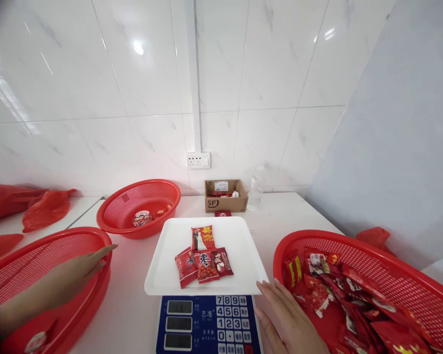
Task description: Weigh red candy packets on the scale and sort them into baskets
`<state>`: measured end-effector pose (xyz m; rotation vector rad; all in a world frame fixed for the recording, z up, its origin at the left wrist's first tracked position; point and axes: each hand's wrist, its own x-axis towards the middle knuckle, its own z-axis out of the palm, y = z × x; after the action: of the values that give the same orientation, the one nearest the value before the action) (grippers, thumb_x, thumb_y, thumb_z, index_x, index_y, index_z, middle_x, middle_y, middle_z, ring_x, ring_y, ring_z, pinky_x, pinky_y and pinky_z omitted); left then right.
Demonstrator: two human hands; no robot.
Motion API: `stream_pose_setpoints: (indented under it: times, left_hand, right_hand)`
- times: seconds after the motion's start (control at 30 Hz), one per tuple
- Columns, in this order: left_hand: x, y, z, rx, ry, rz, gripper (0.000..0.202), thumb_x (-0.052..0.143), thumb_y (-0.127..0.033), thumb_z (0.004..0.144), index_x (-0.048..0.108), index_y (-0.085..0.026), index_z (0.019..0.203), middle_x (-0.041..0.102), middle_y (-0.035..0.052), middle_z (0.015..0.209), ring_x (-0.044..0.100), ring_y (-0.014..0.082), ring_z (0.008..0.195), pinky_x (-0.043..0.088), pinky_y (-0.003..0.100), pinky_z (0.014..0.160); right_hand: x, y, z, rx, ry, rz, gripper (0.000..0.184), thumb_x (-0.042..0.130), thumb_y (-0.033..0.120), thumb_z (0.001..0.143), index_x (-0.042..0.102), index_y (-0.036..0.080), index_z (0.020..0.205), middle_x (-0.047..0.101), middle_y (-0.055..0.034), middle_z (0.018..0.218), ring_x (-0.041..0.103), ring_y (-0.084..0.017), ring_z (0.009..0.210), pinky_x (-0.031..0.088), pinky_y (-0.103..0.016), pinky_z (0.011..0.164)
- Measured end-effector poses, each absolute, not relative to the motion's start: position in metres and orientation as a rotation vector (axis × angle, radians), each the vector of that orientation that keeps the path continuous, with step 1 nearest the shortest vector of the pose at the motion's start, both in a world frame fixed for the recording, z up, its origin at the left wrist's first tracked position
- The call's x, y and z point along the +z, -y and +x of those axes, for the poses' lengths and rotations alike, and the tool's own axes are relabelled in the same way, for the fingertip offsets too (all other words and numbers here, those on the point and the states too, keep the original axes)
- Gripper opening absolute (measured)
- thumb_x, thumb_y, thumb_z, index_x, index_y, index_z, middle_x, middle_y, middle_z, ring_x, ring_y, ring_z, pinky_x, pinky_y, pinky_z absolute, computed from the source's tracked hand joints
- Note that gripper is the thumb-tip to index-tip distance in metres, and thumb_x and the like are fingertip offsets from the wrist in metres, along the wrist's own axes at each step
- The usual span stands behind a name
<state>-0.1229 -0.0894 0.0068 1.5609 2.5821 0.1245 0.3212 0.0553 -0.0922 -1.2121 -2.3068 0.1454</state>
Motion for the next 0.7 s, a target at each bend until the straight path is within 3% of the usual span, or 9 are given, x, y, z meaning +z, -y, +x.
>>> stream_pose_setpoints:
  times: [0.1,0.27,0.37,0.57,0.7]
  left_hand:
    - [0.016,0.071,-0.113,0.08,-2.473,1.547,0.058,0.026,-0.043,0.087,0.037,-0.02,0.139,0.067,0.0123,0.107,0.063,0.0337,0.096,0.046,0.045,0.078]
    - [0.013,0.053,-0.106,0.051,-2.428,1.503,0.072,0.027,-0.057,0.085,0.027,-0.013,0.142,0.069,0.012,0.084,0.065,0.0349,0.082,0.045,0.043,0.069]
    - [0.012,0.049,-0.103,0.001,-2.44,1.479,0.077,0.024,-0.06,0.084,0.025,-0.009,0.141,0.068,0.0133,0.08,0.065,0.0359,0.08,0.045,0.043,0.066]
    - [0.016,0.051,-0.103,0.044,-2.376,1.504,0.075,0.034,-0.063,0.08,0.039,-0.013,0.135,0.068,0.0139,0.092,0.064,0.0342,0.088,0.046,0.043,0.075]
    - [0.016,0.063,-0.103,0.069,-2.312,1.517,0.067,0.047,-0.055,0.076,0.045,-0.02,0.133,0.068,0.0121,0.103,0.064,0.0331,0.09,0.047,0.044,0.078]
  right_hand:
    - [-0.09,-0.054,0.321,0.116,2.321,-1.219,0.044,0.042,0.047,0.086,0.064,0.023,0.115,0.059,-0.006,0.125,0.056,-0.027,0.114,0.053,-0.042,0.088]
    - [-0.086,-0.052,0.32,0.044,2.35,-1.232,0.046,0.04,0.046,0.087,0.063,0.02,0.116,0.059,-0.0074,0.124,0.057,-0.027,0.113,0.053,-0.041,0.088]
    - [-0.084,-0.052,0.318,0.009,2.359,-1.232,0.046,0.04,0.046,0.087,0.063,0.02,0.117,0.059,-0.0075,0.124,0.056,-0.026,0.113,0.053,-0.039,0.088]
    - [-0.084,-0.054,0.32,-0.025,2.376,-1.202,0.043,0.043,0.042,0.087,0.064,0.02,0.116,0.06,-0.0078,0.123,0.057,-0.027,0.112,0.055,-0.037,0.087]
    - [-0.087,-0.055,0.321,-0.032,2.387,-1.182,0.041,0.043,0.04,0.087,0.064,0.021,0.115,0.061,-0.0068,0.122,0.057,-0.026,0.113,0.054,-0.036,0.088]
